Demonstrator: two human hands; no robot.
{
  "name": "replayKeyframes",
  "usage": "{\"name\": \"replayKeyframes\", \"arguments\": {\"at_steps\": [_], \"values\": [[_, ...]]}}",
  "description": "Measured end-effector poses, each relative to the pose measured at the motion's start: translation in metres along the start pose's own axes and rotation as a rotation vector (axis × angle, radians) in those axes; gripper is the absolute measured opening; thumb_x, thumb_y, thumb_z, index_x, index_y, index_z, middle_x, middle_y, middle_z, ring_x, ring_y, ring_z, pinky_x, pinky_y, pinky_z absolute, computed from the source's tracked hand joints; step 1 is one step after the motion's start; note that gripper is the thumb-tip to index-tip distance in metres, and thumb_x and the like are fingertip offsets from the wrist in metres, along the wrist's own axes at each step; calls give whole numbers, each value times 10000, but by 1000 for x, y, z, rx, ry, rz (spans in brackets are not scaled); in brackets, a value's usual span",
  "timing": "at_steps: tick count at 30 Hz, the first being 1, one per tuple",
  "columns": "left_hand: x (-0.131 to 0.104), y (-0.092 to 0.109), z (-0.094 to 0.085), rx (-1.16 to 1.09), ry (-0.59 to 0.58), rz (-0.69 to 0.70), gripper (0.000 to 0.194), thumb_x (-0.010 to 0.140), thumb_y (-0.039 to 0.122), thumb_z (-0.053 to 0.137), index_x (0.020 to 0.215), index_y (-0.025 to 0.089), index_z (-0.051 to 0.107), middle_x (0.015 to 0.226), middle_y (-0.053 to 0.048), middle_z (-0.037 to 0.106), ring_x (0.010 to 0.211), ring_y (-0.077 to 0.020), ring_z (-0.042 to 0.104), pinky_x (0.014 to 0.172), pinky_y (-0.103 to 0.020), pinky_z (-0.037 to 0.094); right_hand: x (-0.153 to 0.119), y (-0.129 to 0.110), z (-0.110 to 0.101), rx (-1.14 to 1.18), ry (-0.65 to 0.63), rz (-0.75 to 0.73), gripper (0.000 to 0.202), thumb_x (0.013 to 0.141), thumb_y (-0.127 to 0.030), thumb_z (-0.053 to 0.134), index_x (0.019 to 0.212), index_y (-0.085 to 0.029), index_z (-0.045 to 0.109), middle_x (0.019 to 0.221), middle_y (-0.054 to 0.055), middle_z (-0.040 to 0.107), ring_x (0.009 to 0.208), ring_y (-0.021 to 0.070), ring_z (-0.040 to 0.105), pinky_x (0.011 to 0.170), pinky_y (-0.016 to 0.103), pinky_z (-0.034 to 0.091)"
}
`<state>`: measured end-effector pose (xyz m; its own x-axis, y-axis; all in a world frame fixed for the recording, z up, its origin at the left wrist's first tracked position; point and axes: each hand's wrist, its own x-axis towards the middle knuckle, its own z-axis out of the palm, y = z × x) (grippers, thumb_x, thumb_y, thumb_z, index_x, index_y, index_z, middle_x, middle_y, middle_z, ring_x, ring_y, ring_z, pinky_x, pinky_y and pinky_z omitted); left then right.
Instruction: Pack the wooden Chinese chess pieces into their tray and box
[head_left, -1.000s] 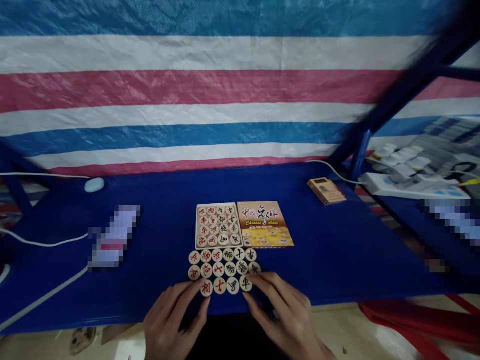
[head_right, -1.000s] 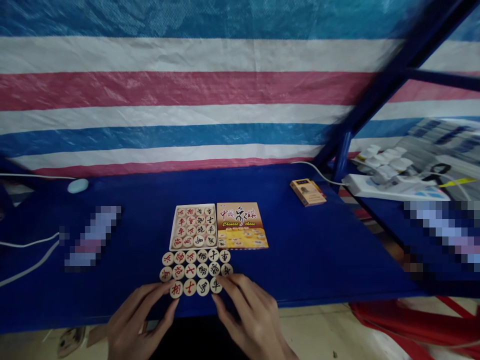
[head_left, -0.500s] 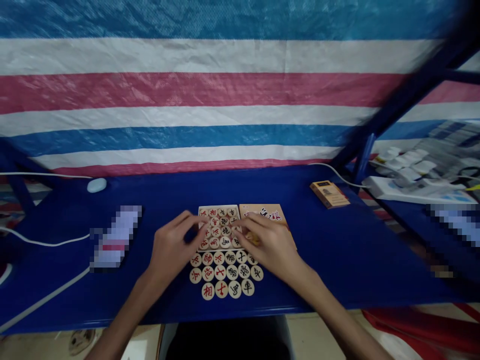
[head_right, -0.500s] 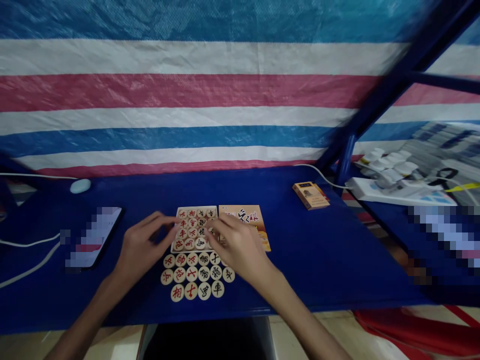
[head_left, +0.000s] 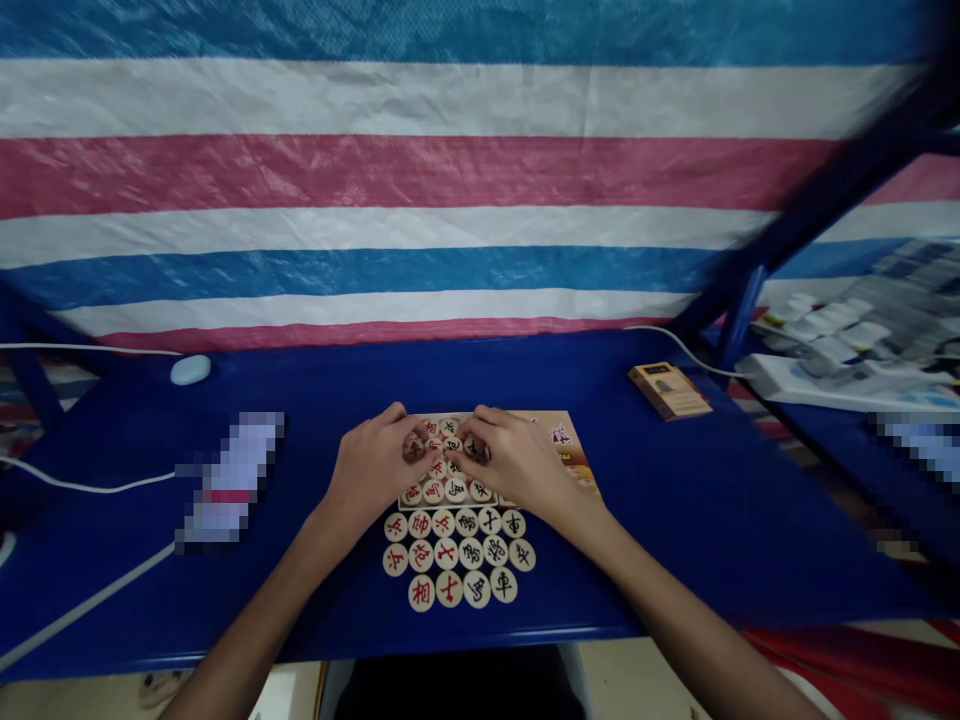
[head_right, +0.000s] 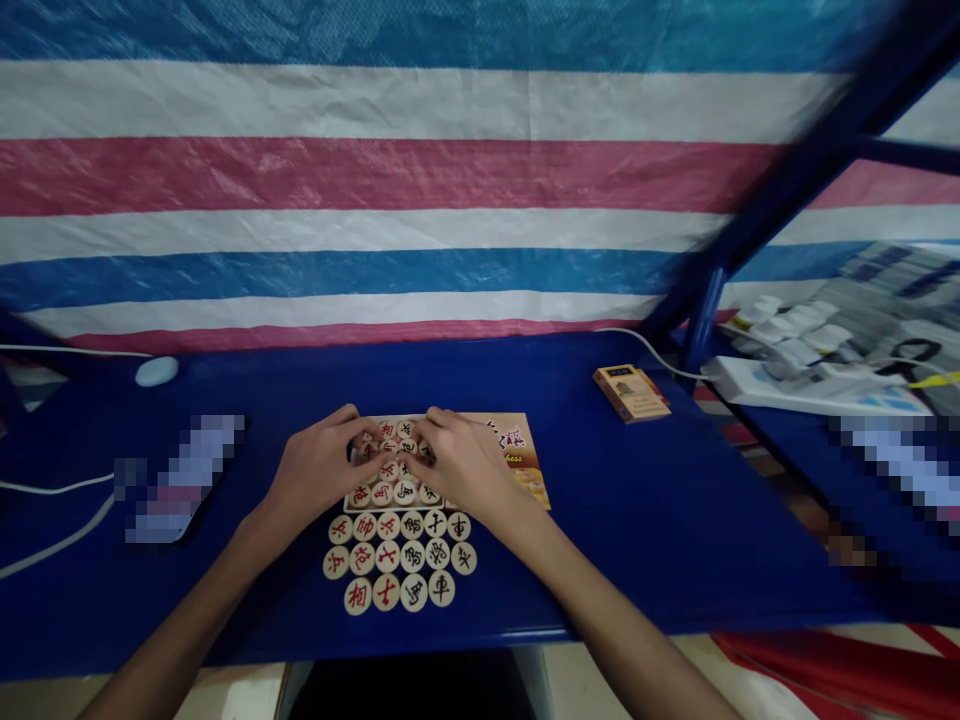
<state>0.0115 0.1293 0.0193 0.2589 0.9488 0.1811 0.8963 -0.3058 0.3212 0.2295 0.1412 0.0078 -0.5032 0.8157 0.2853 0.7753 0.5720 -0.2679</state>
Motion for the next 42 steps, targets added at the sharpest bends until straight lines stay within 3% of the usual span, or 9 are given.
{"name": "replayKeyframes", "arguments": {"at_steps": [7, 13, 21, 27, 42], "values": [[-1, 6, 1, 112, 14, 6, 263, 871, 495, 678, 826, 236, 699, 870, 14, 638, 672, -152, 601, 561, -309, 354, 1, -3, 5, -19, 23, 29, 191, 954, -356, 561, 919, -208, 677, 837, 34, 666, 751, 172, 618, 632, 319, 338], [-2, 7, 4, 101, 51, 30, 239, 872, 445, 677, 785, 223, 696, 837, 9, 640, 631, -138, 575, 535, -309, 338, 1, -5, 4, -27, 44, 46, 216, 916, -407, 615, 914, -205, 692, 829, 39, 680, 728, 170, 613, 622, 317, 318], [-1, 6, 7, 67, 26, -3, 193, 864, 412, 674, 808, 233, 718, 845, 11, 664, 663, -151, 597, 555, -288, 329, 1, -10, 4, -35, 38, 64, 240, 919, -403, 605, 817, -192, 659, 793, 34, 673, 685, 160, 594, 594, 326, 273], [-2, 5, 8, 52, 27, -11, 172, 864, 413, 676, 849, 249, 724, 879, 23, 675, 693, -146, 621, 575, -283, 356, -1, -9, 4, -27, 33, 58, 240, 932, -415, 601, 898, -189, 674, 851, 46, 685, 771, 175, 615, 638, 315, 326], [-4, 5, 8, 44, 49, 12, 173, 869, 371, 657, 799, 222, 709, 857, 12, 658, 707, -132, 618, 580, -277, 385, 1, -12, 5, -30, 37, 62, 241, 924, -380, 583, 826, -167, 645, 798, 49, 648, 698, 160, 566, 607, 318, 291]]}}
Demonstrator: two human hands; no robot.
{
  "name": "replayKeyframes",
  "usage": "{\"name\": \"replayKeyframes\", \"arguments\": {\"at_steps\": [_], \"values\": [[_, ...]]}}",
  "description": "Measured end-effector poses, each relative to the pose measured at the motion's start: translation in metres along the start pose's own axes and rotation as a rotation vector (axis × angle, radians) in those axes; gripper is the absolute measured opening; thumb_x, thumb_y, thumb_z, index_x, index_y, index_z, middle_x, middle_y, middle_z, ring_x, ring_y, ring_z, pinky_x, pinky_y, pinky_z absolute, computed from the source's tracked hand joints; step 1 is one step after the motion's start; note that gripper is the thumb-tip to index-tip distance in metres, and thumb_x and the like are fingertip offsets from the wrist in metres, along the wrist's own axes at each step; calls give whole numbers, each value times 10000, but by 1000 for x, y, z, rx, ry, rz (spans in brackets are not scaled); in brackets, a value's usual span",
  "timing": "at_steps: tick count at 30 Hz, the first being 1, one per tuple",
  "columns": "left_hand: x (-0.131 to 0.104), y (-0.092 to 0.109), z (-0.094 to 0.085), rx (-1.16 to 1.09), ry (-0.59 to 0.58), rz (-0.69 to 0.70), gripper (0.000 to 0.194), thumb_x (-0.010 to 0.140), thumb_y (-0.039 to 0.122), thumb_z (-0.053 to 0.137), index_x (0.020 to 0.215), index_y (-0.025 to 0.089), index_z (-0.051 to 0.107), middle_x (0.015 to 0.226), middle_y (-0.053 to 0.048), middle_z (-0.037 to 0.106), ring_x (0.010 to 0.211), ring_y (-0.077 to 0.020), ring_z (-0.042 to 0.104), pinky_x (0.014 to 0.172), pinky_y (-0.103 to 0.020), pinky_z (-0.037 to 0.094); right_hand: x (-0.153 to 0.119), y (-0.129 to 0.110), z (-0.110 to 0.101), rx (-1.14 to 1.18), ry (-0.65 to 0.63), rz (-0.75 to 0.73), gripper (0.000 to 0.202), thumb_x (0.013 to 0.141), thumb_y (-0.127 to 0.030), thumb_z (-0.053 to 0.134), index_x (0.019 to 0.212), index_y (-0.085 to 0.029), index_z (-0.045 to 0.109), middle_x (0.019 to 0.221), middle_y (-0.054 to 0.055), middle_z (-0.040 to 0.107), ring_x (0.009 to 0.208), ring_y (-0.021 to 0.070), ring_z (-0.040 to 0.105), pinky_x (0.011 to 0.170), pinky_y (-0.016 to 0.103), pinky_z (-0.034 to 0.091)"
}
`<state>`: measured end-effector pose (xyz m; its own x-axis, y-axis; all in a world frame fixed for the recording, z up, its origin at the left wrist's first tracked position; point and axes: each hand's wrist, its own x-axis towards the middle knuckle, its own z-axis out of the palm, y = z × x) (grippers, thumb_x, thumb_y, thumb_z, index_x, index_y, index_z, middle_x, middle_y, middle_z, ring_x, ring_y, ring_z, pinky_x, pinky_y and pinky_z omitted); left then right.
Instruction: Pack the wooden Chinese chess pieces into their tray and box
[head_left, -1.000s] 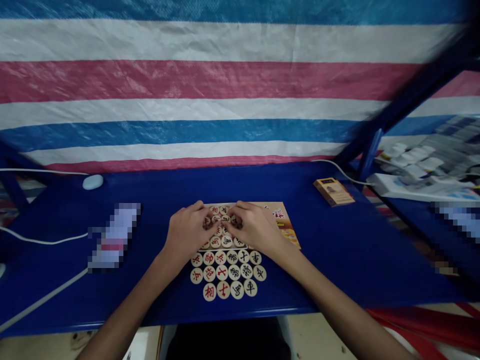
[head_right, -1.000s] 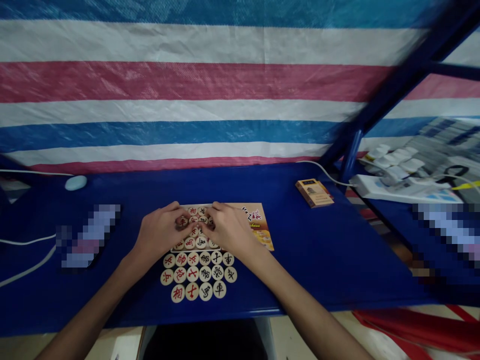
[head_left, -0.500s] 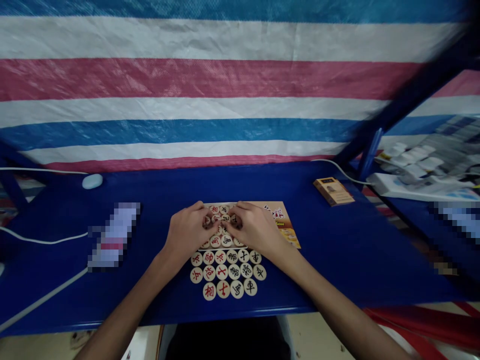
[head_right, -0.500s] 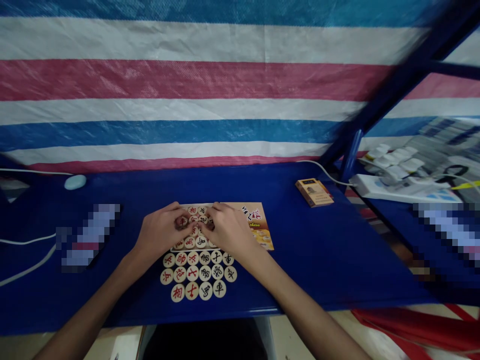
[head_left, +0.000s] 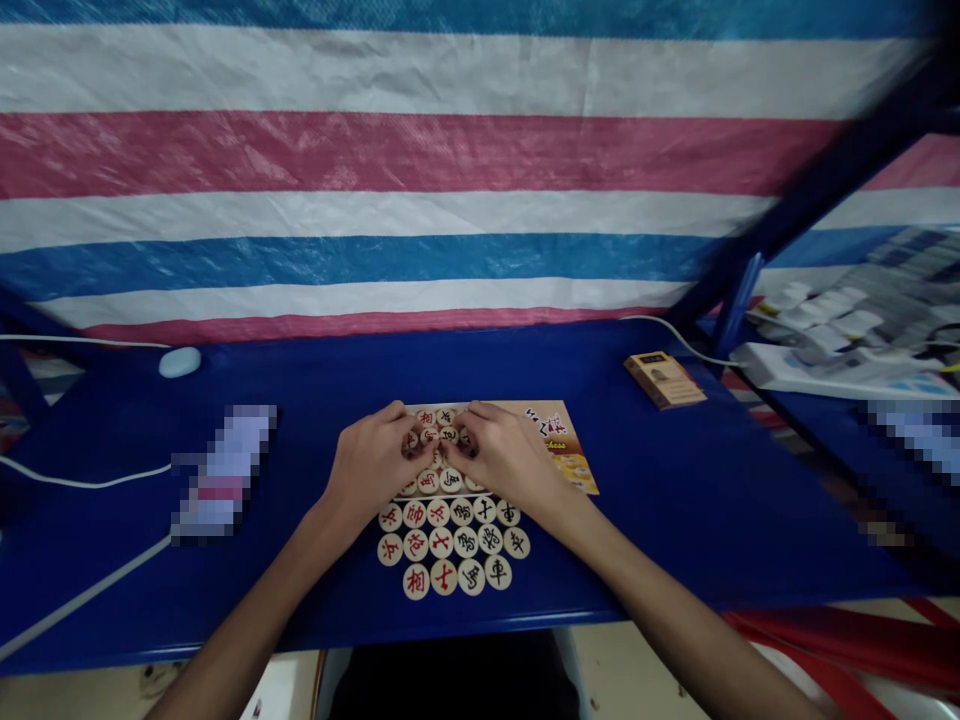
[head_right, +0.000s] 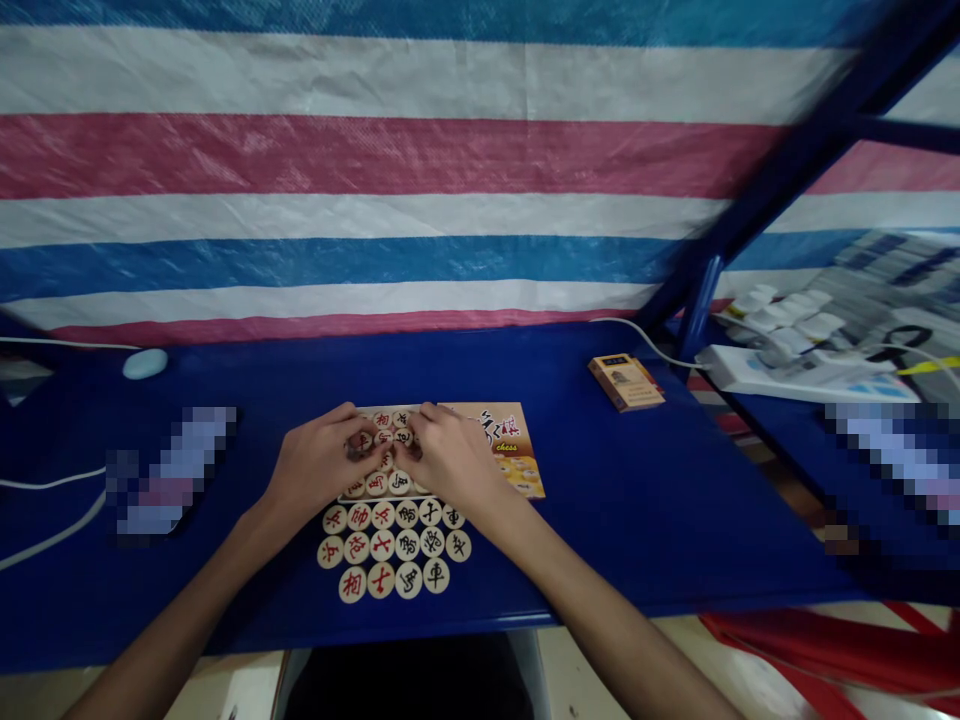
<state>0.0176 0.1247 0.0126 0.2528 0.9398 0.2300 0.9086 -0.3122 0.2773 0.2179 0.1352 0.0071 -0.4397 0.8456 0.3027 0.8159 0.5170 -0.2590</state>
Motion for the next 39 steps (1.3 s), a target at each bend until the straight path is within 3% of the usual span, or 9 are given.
{"name": "replayKeyframes", "arguments": {"at_steps": [6, 10, 14, 19, 24, 29, 35, 39], "values": [[0, -1, -7, 0, 91, 48, 191, 886, 403, 652, 871, 230, 731, 842, 9, 657, 725, -140, 630, 606, -276, 423, 0, 1, -3, 17, 47, 9, 253, 915, -396, 570, 856, -173, 671, 808, 55, 655, 673, 154, 551, 592, 307, 299], [-4, -7, -10, 6, 154, 197, 214, 913, 413, 630, 904, 223, 728, 850, -3, 674, 759, -152, 650, 660, -284, 462, -4, 4, -7, 65, 60, -21, 262, 905, -408, 574, 920, -180, 703, 794, 44, 661, 700, 161, 580, 632, 303, 367], [-9, -13, -11, -5, 85, 353, 173, 922, 368, 630, 947, 222, 718, 949, -22, 717, 856, -180, 678, 774, -318, 508, -9, 6, -12, 132, -11, -90, 233, 901, -355, 572, 977, -188, 717, 841, 45, 689, 774, 179, 630, 672, 307, 423], [-10, -18, -10, -51, -2, 358, 261, 917, 420, 649, 1086, 227, 696, 1081, -52, 712, 982, -219, 678, 888, -375, 530, -12, 7, -15, 159, -36, -147, 360, 929, -446, 585, 1160, -190, 691, 952, 57, 712, 894, 214, 666, 749, 327, 471], [-8, -18, -10, -129, -32, 377, 230, 925, 374, 647, 1103, 235, 689, 1112, -53, 699, 1011, -212, 672, 905, -374, 545, -11, 7, -18, 165, -103, -174, 235, 944, -379, 570, 1031, -200, 696, 982, 57, 706, 883, 202, 667, 717, 316, 473], [-17, -11, -18, -292, 54, 326, 205, 941, 320, 635, 1120, 228, 669, 1107, -52, 694, 996, -190, 671, 865, -336, 558, -19, 2, -26, 313, 46, -129, 253, 960, -391, 582, 1111, -218, 686, 1055, 63, 701, 934, 195, 672, 774, 325, 525], [-56, 7, -8, -503, 222, 163, 322, 931, 206, 641, 1249, 254, 628, 1054, -23, 708, 663, -90, 610, 661, -239, 563, -57, -17, -15, 466, 312, -1, 298, 896, -245, 663, 1194, -265, 654, 1077, 44, 730, 972, 201, 696, 840, 360, 581], [-80, 17, 4, -522, 303, 139, 372, 917, 169, 658, 1278, 257, 640, 1132, -49, 721, 819, -132, 699, 702, -254, 602, -77, -29, -6, 480, 339, 31, 406, 878, -191, 693, 1263, -301, 627, 1081, 38, 727, 953, 203, 703, 813, 367, 595]]}}
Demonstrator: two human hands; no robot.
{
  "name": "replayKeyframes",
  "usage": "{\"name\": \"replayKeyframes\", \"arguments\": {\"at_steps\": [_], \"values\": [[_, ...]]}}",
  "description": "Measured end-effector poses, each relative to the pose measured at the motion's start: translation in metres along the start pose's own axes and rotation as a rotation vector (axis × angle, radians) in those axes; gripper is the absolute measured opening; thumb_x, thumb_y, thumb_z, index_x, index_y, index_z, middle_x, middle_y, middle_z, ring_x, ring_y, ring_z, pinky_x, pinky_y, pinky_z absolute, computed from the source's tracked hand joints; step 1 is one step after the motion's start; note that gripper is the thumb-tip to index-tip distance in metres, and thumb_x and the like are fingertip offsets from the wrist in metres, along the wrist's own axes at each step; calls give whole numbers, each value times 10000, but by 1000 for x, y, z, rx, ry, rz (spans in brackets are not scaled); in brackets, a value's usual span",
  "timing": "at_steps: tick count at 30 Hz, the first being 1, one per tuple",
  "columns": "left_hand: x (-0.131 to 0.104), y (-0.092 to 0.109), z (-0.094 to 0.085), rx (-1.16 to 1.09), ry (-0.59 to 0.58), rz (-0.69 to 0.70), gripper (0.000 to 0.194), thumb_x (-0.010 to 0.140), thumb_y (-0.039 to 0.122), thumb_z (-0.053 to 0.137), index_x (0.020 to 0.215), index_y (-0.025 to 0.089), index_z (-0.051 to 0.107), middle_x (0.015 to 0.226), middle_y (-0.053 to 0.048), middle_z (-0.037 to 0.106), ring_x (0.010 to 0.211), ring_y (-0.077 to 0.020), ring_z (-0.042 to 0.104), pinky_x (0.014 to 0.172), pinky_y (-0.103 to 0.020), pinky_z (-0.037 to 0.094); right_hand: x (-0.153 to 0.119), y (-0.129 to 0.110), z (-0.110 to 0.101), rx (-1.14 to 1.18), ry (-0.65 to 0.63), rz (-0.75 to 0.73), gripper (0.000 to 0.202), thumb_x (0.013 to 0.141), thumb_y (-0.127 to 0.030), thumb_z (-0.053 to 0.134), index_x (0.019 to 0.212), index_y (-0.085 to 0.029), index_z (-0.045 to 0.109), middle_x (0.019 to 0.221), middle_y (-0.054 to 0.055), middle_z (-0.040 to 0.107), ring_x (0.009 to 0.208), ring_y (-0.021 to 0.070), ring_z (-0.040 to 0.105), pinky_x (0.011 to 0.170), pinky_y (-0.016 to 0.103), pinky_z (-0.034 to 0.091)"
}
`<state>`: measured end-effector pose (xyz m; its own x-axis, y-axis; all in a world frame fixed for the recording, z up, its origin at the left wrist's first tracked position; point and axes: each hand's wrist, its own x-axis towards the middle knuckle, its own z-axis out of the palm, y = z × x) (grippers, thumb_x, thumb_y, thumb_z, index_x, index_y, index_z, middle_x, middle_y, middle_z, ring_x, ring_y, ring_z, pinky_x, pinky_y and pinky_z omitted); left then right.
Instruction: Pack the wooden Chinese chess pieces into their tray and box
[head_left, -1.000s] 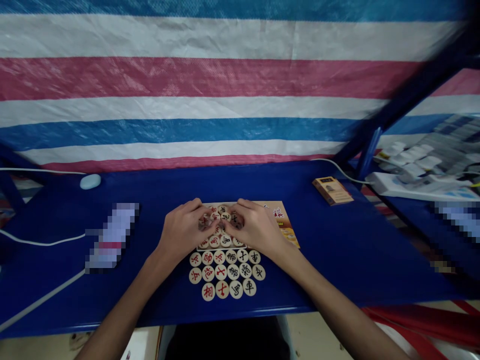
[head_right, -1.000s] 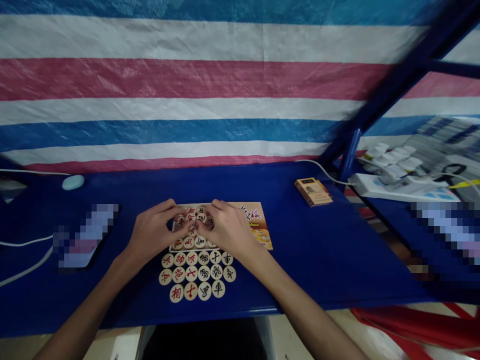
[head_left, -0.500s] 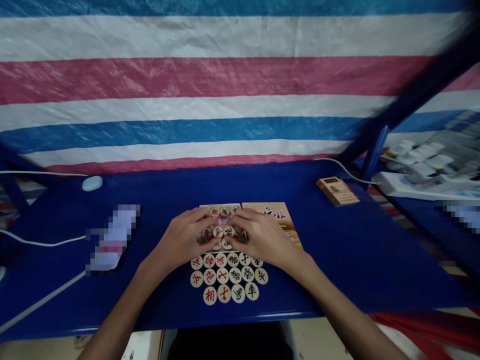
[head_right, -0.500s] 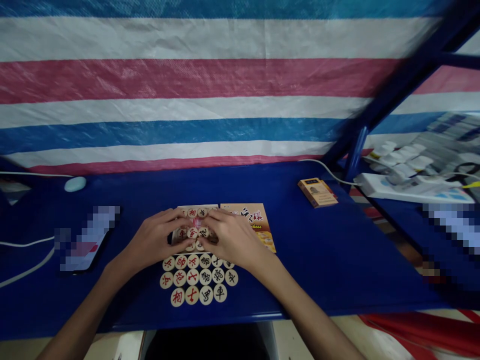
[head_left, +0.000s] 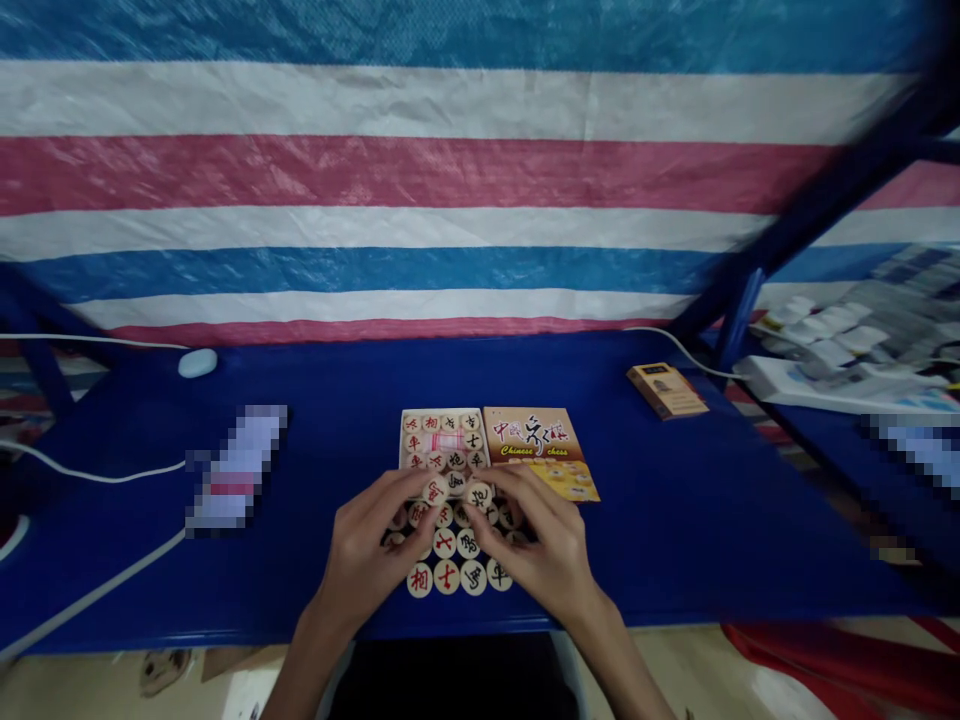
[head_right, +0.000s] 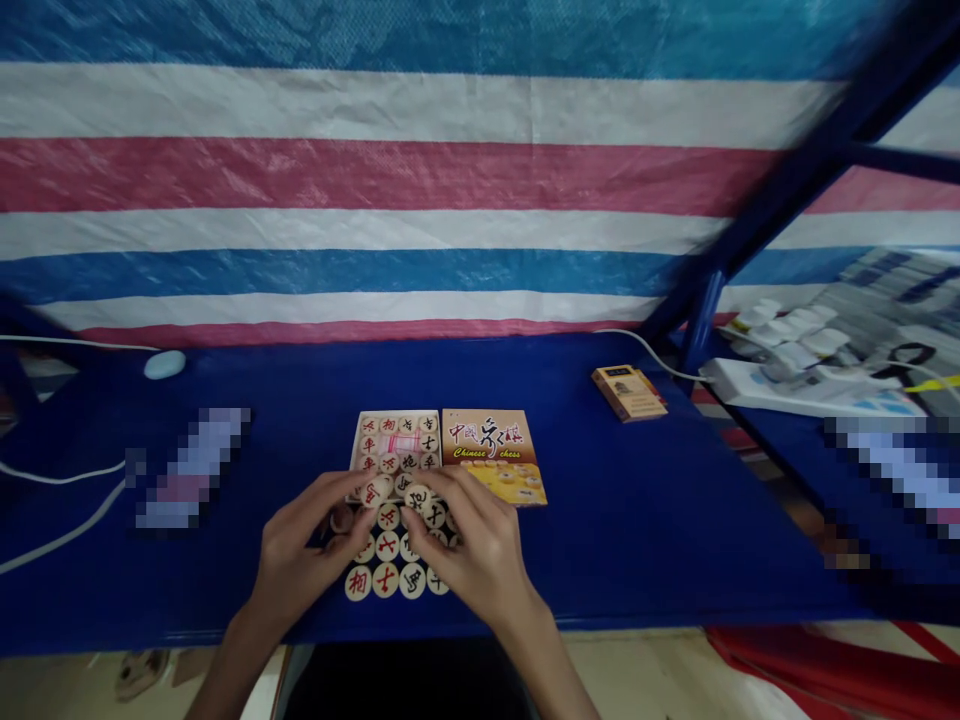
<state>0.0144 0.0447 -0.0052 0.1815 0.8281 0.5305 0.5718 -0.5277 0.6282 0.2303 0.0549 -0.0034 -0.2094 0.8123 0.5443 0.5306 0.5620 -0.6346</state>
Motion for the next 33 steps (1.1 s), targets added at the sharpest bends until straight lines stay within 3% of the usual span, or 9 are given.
{"name": "replayKeyframes", "arguments": {"at_steps": [4, 9, 14, 19, 26, 33], "values": [[-12, 4, 0, 55, 68, 63, 432, 894, 140, 693, 1303, 268, 643, 1154, -56, 727, 990, -185, 717, 866, -333, 617, -6, -2, 1, 10, -3, -43, 412, 885, -199, 717, 1271, -323, 639, 1077, 37, 734, 983, 213, 707, 842, 378, 595], [-11, 8, -5, -2, 78, -4, 316, 883, 203, 728, 1193, 259, 698, 1046, -53, 740, 828, -157, 711, 749, -296, 623, -6, 0, 2, 30, -50, -62, 374, 868, -310, 772, 1223, -315, 653, 964, 25, 740, 830, 192, 704, 738, 352, 587], [-11, 5, -5, -39, 60, 31, 340, 856, 179, 761, 1179, 262, 692, 999, -25, 740, 763, -125, 684, 698, -264, 607, -8, -1, 4, 43, -76, -46, 378, 879, -376, 763, 1235, -322, 646, 740, -27, 673, 637, 144, 641, 626, 306, 558], [-11, 4, -5, -30, 42, 31, 354, 855, 171, 766, 1189, 263, 690, 1021, -22, 741, 792, -123, 686, 668, -245, 584, -10, -1, 3, 34, -89, -59, 437, 896, -327, 747, 1312, -344, 611, 889, -12, 745, 716, 150, 685, 681, 311, 575], [-8, 5, -5, -46, 51, 2, 302, 860, 170, 760, 1146, 251, 703, 962, -7, 724, 706, -94, 645, 666, -235, 568, -10, -5, 2, 46, -100, -63, 496, 914, -189, 686, 1368, -358, 577, 877, -25, 729, 607, 116, 628, 588, 281, 552], [-15, 0, -2, -42, 48, 20, 366, 854, 164, 772, 1199, 260, 699, 982, -6, 737, 655, -76, 615, 594, -213, 547, -17, -1, 0, 34, -90, -42, 442, 913, -195, 697, 1328, -313, 603, 948, -7, 737, 612, 105, 606, 621, 274, 550]]}}
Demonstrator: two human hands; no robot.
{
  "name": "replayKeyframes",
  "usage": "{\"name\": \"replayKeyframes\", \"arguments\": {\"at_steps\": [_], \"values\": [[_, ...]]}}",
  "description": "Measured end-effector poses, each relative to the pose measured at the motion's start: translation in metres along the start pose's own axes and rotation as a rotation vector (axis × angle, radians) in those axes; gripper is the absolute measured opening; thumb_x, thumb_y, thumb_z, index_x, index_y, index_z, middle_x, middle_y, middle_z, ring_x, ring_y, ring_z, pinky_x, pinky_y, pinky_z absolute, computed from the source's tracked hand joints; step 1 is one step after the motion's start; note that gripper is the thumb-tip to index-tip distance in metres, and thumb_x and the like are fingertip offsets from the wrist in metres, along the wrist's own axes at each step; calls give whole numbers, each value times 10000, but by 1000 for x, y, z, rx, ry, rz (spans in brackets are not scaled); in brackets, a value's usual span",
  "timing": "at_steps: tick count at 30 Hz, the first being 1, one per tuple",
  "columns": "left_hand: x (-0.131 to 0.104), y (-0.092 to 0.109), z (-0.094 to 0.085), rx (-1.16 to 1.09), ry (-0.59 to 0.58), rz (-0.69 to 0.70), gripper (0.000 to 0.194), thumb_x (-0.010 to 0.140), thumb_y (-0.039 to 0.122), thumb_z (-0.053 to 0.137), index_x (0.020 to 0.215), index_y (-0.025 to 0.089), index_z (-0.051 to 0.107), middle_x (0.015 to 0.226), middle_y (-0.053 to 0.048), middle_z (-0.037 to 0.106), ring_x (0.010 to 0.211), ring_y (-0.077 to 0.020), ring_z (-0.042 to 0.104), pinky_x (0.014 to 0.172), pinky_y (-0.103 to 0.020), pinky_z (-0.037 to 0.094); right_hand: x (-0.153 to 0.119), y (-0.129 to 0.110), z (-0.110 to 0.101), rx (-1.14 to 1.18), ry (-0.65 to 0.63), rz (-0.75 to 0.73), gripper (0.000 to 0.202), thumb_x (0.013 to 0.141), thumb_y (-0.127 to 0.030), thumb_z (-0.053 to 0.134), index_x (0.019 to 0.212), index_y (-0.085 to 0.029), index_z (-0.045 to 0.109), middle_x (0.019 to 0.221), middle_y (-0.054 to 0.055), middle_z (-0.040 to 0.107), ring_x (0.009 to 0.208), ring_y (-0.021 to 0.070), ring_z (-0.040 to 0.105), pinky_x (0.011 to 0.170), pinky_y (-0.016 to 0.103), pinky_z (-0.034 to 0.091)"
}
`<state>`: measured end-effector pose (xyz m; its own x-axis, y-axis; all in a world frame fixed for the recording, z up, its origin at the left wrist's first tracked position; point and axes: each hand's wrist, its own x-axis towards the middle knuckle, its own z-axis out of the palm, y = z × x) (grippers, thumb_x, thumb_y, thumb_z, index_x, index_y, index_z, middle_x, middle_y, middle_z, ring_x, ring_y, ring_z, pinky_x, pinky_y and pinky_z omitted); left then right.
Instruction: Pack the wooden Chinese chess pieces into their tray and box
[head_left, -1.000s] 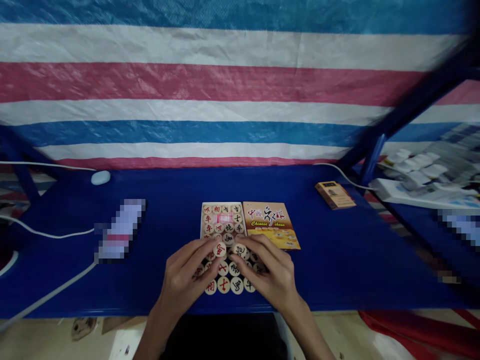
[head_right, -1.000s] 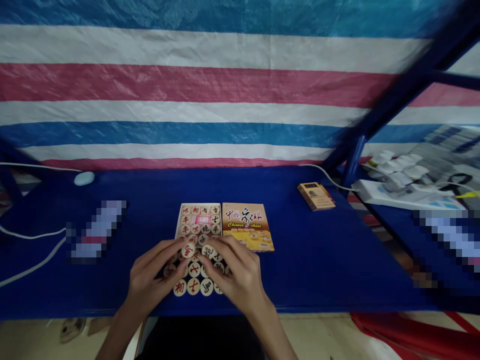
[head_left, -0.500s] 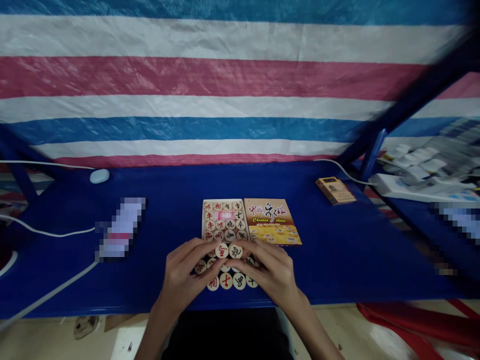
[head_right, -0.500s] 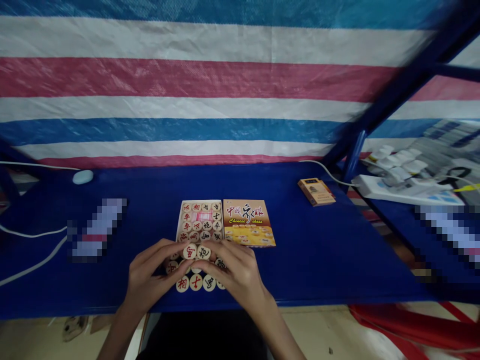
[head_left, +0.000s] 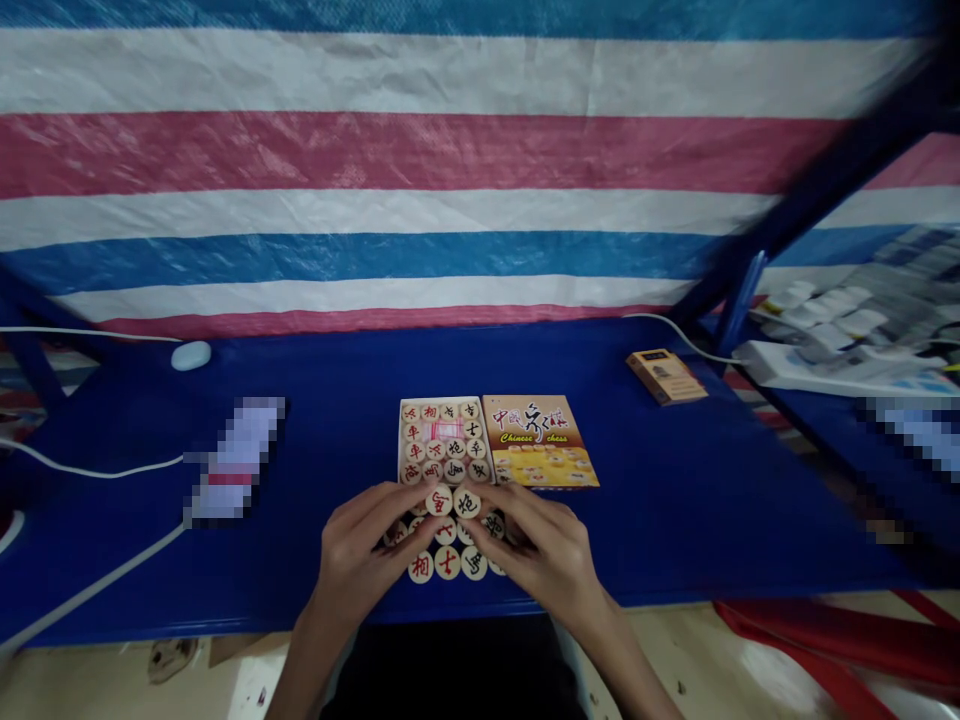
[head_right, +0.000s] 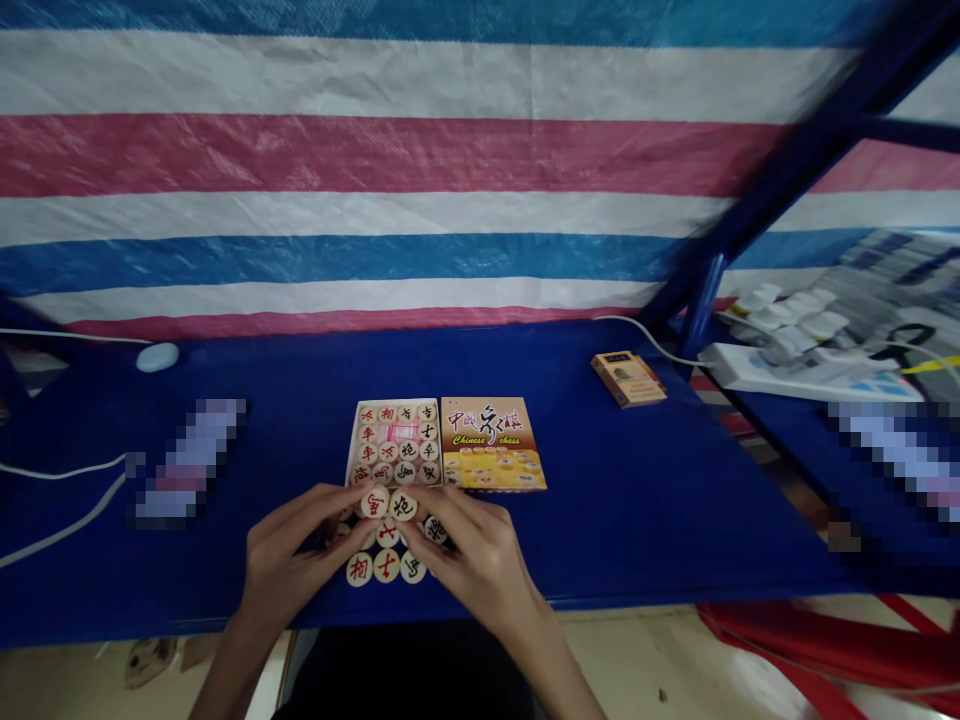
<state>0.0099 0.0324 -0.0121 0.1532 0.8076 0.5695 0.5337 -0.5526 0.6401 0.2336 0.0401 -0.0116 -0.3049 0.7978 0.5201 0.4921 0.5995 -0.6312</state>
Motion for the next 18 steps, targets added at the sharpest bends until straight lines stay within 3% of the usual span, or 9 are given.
{"name": "replayKeyframes", "arguments": {"at_steps": [11, 18], "values": [[0, 3, -3, -20, -8, -9, 386, 860, 129, 755, 1224, 241, 689, 873, 19, 718, 604, -54, 564, 614, -195, 540, 5, 0, 3, 0, 24, -34, 389, 894, -188, 729, 1260, -276, 631, 949, 5, 718, 659, 114, 626, 673, 287, 557], [2, 6, -6, -40, -44, -18, 330, 858, 141, 755, 1169, 228, 691, 983, -9, 720, 626, -56, 578, 620, -200, 547, 6, -1, 3, -9, 20, -43, 381, 892, -182, 729, 1251, -265, 630, 910, -1, 708, 689, 119, 634, 659, 283, 543]]}}
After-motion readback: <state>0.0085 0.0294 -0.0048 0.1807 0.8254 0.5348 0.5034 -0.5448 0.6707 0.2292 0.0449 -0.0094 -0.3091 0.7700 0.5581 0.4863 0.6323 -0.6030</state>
